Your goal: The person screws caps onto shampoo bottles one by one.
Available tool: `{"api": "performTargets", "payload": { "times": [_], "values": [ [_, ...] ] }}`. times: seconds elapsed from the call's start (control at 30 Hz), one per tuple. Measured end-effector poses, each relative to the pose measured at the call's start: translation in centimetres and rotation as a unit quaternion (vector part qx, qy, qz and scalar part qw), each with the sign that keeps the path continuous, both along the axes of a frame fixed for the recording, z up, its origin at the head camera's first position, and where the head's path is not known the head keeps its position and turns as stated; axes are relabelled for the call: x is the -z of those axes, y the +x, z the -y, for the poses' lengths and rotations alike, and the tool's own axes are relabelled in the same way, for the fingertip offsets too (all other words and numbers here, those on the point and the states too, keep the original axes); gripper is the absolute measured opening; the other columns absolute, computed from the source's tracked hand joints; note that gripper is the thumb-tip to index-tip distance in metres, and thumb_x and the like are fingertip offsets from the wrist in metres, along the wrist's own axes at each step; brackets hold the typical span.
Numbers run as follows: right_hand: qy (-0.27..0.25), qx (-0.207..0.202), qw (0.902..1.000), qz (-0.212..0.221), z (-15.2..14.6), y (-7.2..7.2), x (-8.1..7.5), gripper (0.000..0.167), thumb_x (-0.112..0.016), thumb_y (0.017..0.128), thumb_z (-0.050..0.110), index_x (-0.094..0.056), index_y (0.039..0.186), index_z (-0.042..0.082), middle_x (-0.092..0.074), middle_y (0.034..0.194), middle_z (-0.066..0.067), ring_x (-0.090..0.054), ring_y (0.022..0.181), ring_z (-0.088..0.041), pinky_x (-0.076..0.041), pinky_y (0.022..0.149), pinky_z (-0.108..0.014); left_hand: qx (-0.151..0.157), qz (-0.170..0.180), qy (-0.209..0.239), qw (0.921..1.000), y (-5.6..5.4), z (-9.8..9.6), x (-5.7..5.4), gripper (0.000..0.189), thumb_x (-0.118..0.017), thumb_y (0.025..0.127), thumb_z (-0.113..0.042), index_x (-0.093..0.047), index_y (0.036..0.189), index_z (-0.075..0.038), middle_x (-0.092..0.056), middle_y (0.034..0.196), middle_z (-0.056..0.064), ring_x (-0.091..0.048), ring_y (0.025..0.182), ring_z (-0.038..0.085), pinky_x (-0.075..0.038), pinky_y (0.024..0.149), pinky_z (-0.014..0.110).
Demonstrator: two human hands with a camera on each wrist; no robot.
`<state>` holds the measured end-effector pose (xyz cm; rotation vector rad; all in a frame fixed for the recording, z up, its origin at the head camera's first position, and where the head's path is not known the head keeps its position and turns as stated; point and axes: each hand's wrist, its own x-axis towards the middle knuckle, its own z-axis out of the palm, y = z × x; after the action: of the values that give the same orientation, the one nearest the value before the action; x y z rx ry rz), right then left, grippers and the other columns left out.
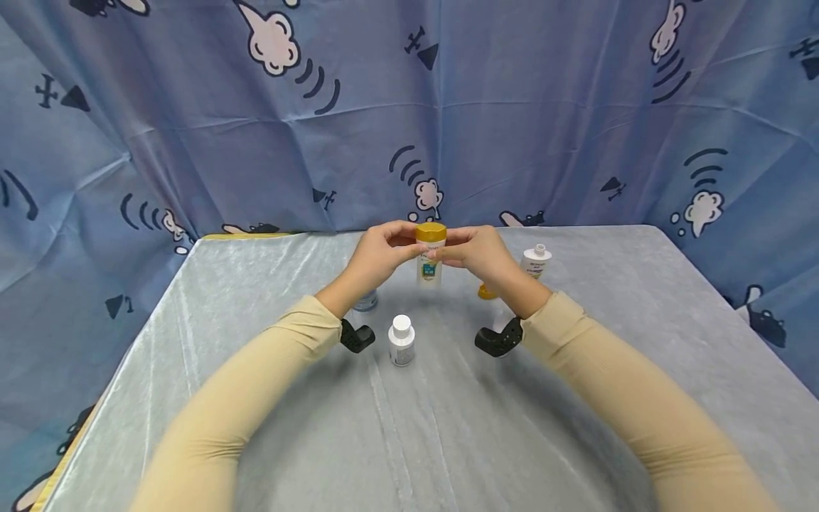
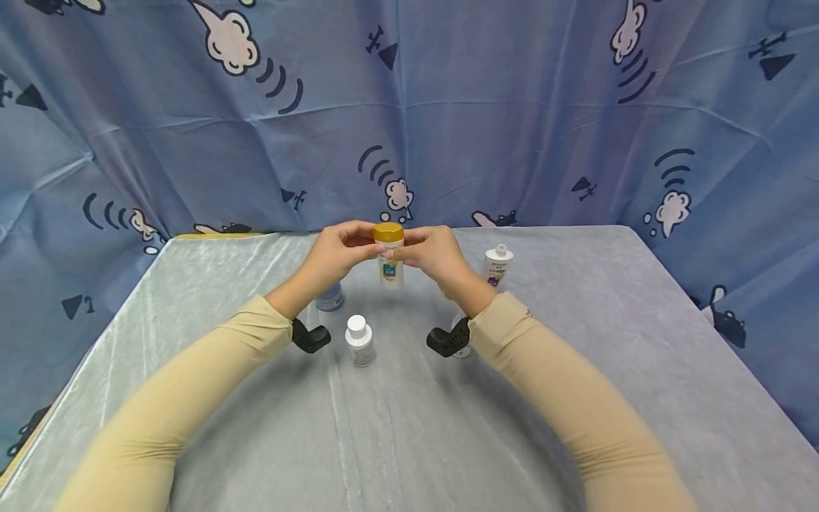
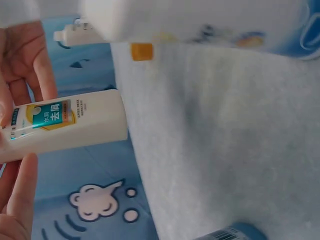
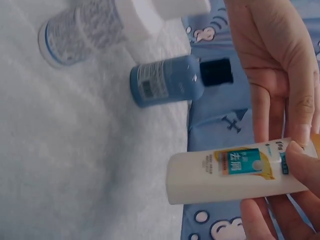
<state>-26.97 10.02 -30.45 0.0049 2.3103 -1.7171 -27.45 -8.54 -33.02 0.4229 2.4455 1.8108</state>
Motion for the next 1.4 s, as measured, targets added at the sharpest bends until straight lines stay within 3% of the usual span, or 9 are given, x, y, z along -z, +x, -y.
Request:
{"api": "performTargets", "payload": {
  "times": [0.27,0.63,0.97,1.1,1.2,1.4],
  "values": [
    [0.032,0.023,0.998,0.049,-0.3,-1.3,1.0,0.049,-0.077,0.086,0.008,-0.062,0.133,0.003,-0.062,0.136,-0.015,-0.064,0.119,-0.025,-0.055,0.098,-0.032,-0.003,0.014,-0.033,0.9994,-0.9,-0.5,1.3,0.035,-0.076,0.089,-0.019,-0.069,0.122,-0.009,-0.072,0.116,0.012,-0.067,0.105,0.022,-0.058,0.091,0.032],
    [0.059,0.014,0.9956,0.071,-0.3,-1.9,2.3,0.051,-0.076,0.087,0.008,-0.06,0.135,0.002,-0.06,0.138,-0.015,-0.061,0.123,-0.027,-0.053,0.102,-0.034,-0.001,0.008,-0.07,0.9975,-1.3,-0.7,2.4,0.032,-0.076,0.088,-0.018,-0.071,0.117,-0.007,-0.072,0.115,0.011,-0.068,0.107,0.024,-0.057,0.093,0.034],
    [0.069,0.011,0.9941,0.083,-0.5,-2.0,2.9,0.052,-0.075,0.088,0.007,-0.058,0.136,-0.001,-0.06,0.138,-0.017,-0.063,0.118,-0.023,-0.055,0.097,-0.029,0.004,0.008,-0.096,0.9953,-1.3,-0.9,2.9,0.033,-0.077,0.088,-0.019,-0.07,0.119,-0.007,-0.074,0.113,0.011,-0.069,0.106,0.024,-0.057,0.093,0.035],
    [0.073,0.01,0.9938,0.083,-0.6,-2.0,2.9,0.054,-0.075,0.088,0.007,-0.056,0.138,-0.002,-0.059,0.139,-0.017,-0.063,0.116,-0.022,-0.055,0.095,-0.027,0.007,0.009,-0.102,0.9947,-1.3,-1.1,2.8,0.031,-0.076,0.089,-0.02,-0.07,0.117,-0.008,-0.074,0.112,0.01,-0.069,0.105,0.023,-0.057,0.093,0.035],
    [0.07,0.006,0.9947,0.076,-0.6,-1.8,2.7,0.054,-0.075,0.088,0.006,-0.055,0.138,-0.003,-0.057,0.141,-0.018,-0.061,0.121,-0.024,-0.054,0.1,-0.031,0.012,0.013,-0.105,0.9944,-1.1,-1.1,2.5,0.032,-0.076,0.089,-0.019,-0.07,0.117,-0.007,-0.073,0.113,0.011,-0.069,0.107,0.023,-0.056,0.094,0.035],
    [0.118,-0.008,0.9924,0.033,-1.1,-1.2,2.0,0.055,-0.078,0.086,0.012,-0.059,0.137,0.003,-0.061,0.138,-0.015,-0.058,0.127,-0.028,-0.048,0.109,-0.039,0.008,0.024,-0.126,0.9917,-0.2,-1.1,0.9,0.04,-0.075,0.09,-0.021,-0.065,0.126,-0.008,-0.07,0.125,0.01,-0.065,0.118,0.022,-0.055,0.098,0.034]
  ]
}}
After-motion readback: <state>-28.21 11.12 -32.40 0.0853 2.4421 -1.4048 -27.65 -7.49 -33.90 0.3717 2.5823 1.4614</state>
